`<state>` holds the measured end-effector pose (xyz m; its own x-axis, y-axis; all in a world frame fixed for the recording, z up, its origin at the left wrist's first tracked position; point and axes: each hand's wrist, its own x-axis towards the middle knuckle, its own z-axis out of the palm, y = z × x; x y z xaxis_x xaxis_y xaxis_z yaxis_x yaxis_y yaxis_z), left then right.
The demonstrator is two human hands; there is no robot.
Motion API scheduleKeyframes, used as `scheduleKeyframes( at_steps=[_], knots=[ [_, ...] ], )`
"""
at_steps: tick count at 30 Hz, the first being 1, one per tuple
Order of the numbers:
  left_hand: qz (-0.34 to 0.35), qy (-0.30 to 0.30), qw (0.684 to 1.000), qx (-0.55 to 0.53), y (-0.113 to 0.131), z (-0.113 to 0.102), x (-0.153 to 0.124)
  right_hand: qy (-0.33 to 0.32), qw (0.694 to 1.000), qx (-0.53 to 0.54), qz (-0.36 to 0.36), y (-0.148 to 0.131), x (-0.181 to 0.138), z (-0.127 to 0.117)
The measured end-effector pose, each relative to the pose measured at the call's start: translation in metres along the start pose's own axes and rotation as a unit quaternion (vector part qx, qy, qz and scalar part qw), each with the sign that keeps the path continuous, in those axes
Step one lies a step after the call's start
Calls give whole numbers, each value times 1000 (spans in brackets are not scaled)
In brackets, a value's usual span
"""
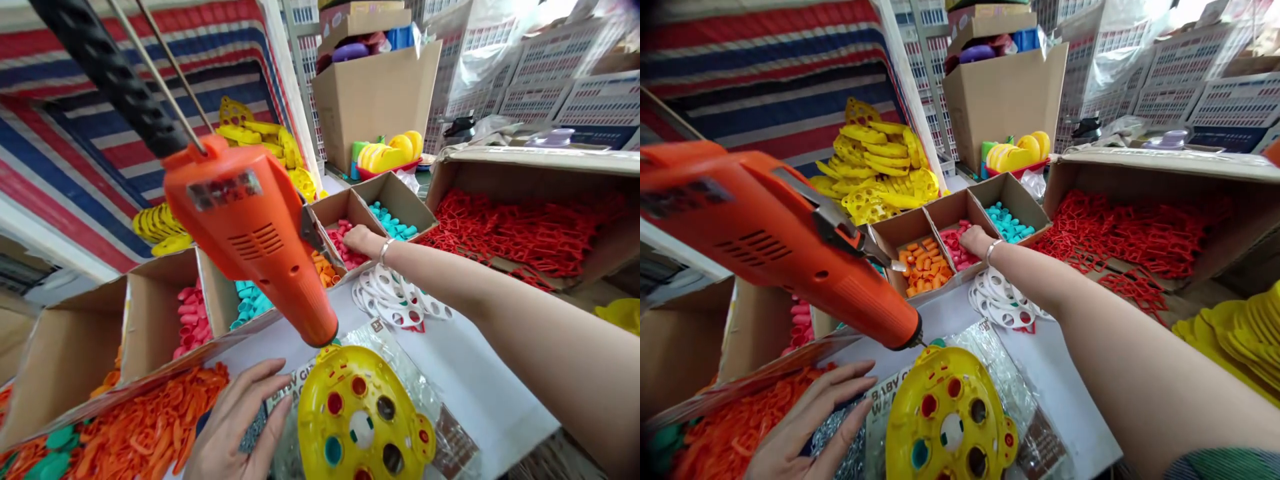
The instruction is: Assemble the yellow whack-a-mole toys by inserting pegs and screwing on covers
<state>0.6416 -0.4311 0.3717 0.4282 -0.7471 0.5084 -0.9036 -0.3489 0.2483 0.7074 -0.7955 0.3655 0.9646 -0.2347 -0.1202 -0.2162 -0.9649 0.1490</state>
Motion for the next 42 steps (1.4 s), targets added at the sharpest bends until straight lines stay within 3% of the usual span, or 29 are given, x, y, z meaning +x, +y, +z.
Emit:
scheduleKeyframes(
  at_steps=[5, 8, 10, 13, 16, 19, 23, 26, 29, 32, 34, 38, 42],
  knots=[
    [-33, -16, 999, -37, 15, -4, -3, 37, 998, -37, 26, 20, -39, -27],
    [-35, -24, 996, -72, 24, -5, -12, 58, 995, -49, 62, 39, -100, -41],
    [-27, -20, 995, -98, 32, -2, -15, 129, 989, -7, 70, 43, -151, -43],
    [-5, -19, 991, -134, 48, 9, -10, 166, 977, 129, -22, 21, -215, -34],
    [24, -39, 988, -145, 67, 23, 1, 140, 966, 186, -108, -21, -248, -19],
    [45, -71, 985, -148, 82, 34, 8, 108, 962, 216, -128, -57, -255, -8],
    [18, -73, 980, -187, 87, 43, 1, 72, 939, 317, -116, -77, -254, -1],
    [-61, -41, 958, -276, 84, 46, -10, 53, 870, 479, -103, -84, -257, 4],
    [-156, -18, 914, -375, 82, 47, -18, 62, 801, 585, -112, -92, -262, 11],
    [-216, 1, 870, -443, 81, 49, -23, 81, 765, 624, -137, -100, -267, 18],
    [-228, 7, 857, -462, 81, 51, -26, 93, 761, 626, -145, -103, -269, 22],
    [-236, 5, 854, -464, 79, 52, -27, 116, 782, 593, -155, -105, -271, 27],
    [-223, -36, 851, -474, 77, 48, -26, 137, 794, 556, -204, -101, -270, 29]
  ],
)
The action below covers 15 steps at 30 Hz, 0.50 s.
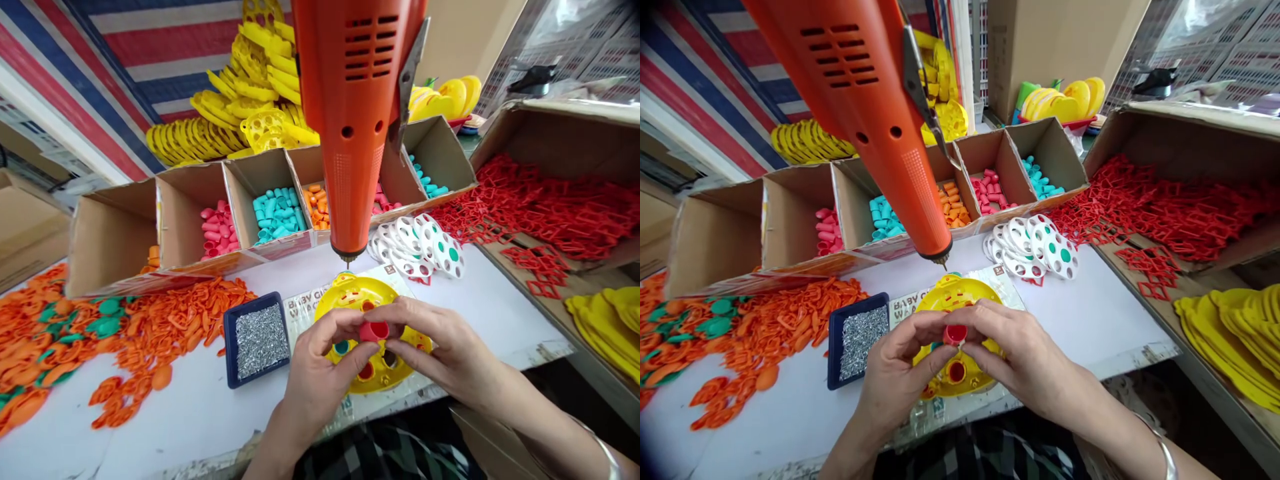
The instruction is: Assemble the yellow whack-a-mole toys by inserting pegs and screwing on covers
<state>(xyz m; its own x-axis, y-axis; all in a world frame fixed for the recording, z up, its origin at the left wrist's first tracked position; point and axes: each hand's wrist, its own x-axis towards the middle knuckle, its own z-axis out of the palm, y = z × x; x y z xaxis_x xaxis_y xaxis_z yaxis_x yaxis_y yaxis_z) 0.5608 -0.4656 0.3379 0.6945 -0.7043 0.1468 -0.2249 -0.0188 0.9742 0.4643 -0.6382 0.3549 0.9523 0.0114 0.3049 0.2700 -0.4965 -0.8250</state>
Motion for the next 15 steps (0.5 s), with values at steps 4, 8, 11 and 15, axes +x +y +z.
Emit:
scheduleKeyframes(
  at_steps=[4, 8, 11, 15],
  knots=[
    [67, -53, 987, 136, -1, -6, -5, 25, 999, -30, 31, 3, -8, -12],
    [129, -118, 937, 302, -8, -6, -17, 32, 993, -76, 85, 7, -23, -23],
    [135, -150, 916, 348, -11, -4, -20, -6, 990, -66, 124, 7, -30, -24],
    [122, -169, 914, 348, -8, -3, -16, -46, 986, -82, 138, 3, -31, -19]
  ],
)
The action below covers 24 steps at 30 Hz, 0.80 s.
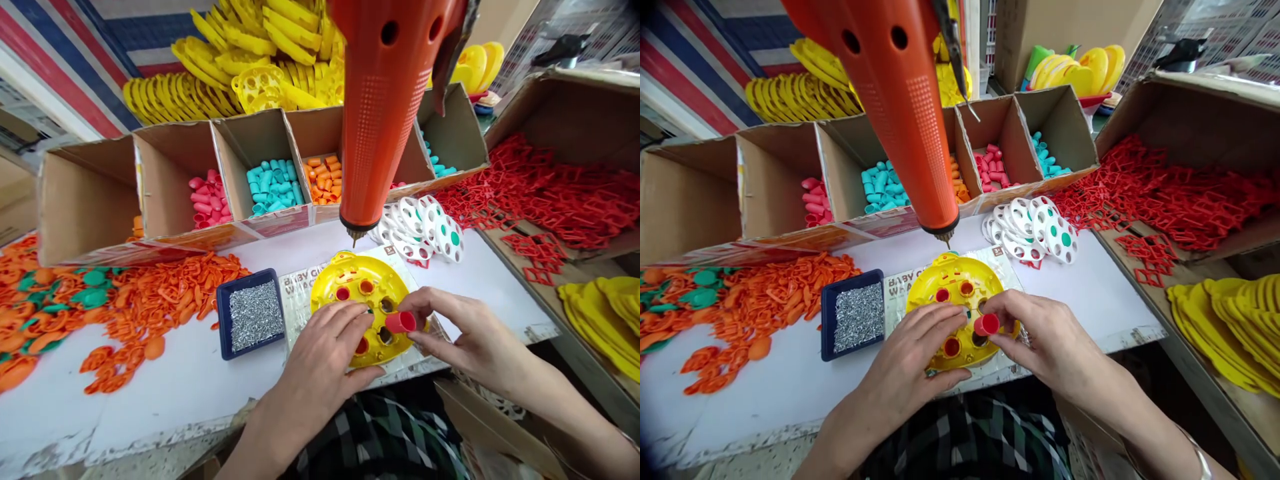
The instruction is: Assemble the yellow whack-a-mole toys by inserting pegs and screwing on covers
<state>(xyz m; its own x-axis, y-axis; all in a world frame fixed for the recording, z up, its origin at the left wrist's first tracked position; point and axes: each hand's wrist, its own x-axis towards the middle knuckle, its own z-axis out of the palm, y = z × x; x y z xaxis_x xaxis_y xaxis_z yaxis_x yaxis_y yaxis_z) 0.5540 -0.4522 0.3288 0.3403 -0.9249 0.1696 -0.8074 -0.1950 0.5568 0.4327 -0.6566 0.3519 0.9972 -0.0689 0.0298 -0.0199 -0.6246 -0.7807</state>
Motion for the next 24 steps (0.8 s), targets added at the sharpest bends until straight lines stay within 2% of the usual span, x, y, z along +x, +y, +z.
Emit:
scheduleKeyframes(
  at_steps=[7, 14, 24],
  knots=[
    [-2, -6, 1000, -12, -3, -3, -1, -38, 990, -128, -53, -3, 4, 6],
    [-13, 0, 1000, -14, -4, 1, -2, -58, 960, -256, -93, -8, 12, 12],
    [-9, 18, 999, -26, -5, 4, -3, -135, 943, -286, -103, -13, 24, 4]
  ],
)
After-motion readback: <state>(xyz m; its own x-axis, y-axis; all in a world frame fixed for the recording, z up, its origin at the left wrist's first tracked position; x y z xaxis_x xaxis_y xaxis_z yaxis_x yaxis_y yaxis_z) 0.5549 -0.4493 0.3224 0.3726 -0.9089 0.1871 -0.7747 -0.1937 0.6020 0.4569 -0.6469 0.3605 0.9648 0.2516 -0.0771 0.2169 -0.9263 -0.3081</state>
